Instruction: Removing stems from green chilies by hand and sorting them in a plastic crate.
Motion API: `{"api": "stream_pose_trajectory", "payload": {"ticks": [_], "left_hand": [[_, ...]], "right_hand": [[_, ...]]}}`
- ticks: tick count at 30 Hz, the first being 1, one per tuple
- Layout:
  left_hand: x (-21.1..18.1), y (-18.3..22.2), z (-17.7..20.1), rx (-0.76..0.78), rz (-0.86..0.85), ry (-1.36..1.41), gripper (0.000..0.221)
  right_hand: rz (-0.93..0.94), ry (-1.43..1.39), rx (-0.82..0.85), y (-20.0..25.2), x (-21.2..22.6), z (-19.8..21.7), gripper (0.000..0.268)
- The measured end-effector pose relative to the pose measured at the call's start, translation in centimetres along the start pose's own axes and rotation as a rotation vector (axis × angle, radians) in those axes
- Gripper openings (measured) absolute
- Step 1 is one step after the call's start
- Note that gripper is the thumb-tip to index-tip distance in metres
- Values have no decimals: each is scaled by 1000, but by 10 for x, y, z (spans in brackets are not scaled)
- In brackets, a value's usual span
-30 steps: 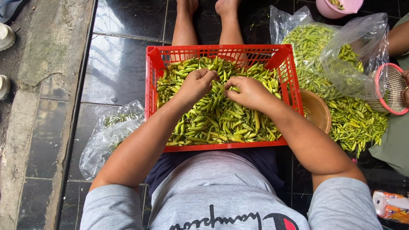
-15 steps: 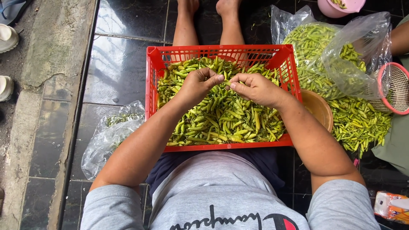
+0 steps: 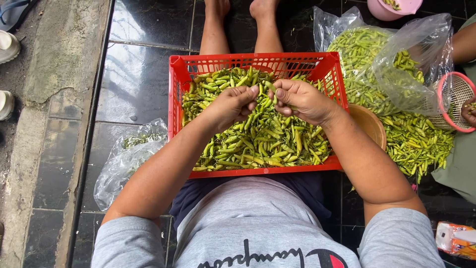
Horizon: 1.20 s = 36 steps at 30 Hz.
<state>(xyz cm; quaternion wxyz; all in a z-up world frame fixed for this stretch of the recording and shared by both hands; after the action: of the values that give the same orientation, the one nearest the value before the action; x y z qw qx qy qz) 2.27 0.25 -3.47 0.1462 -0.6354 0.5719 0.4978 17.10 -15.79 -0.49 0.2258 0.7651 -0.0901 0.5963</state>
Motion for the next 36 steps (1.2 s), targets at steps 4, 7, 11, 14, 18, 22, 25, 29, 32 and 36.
{"api": "stream_pose_trajectory", "payload": {"ticks": [4, 7, 11, 14, 18, 22, 25, 29, 32, 36], "left_hand": [[-7, 11, -13, 24, 86, -19, 24], [-10, 16, -19, 70, 116, -9, 29], [-3, 15, -20, 86, 13, -31, 21], [-5, 14, -21, 92, -23, -24, 16], [-10, 11, -16, 109, -39, 31, 16], [-12, 12, -16, 99, -93, -46, 16], [-10, 10, -14, 24, -357, -421, 17], [0, 4, -7, -41, -524, -689, 13], [-1, 5, -8, -59, -529, -723, 10], [-2, 6, -7, -61, -486, -701, 12]], "right_hand": [[-11, -9, -55, -1, 1, -7, 17], [10, 2, -128, -1, -2, -11, 15], [51, 37, -139, -5, -7, -9, 16], [123, 29, -147, -9, -10, -2, 14], [215, -279, -12, -12, -6, 14, 15], [155, -323, 14, -5, 15, 3, 24], [46, -247, -67, -11, 2, 5, 33], [-7, 19, -166, -8, -7, -6, 30], [8, 131, -212, -7, -10, -7, 21], [3, 182, -214, -7, -12, -3, 15]]}}
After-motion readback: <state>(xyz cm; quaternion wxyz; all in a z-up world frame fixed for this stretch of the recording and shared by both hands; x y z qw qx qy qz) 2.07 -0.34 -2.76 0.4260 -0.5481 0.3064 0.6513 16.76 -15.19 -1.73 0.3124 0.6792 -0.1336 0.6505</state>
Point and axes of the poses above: each hand's wrist, its own y-axis away from the middle knuckle, its own z-axis out of the back of the hand, x = y × z, the point moved 2 cm from there along -y, towards the middle knuckle, and after that the axes turned 11 degrees about -x, right-handed, at the moved point
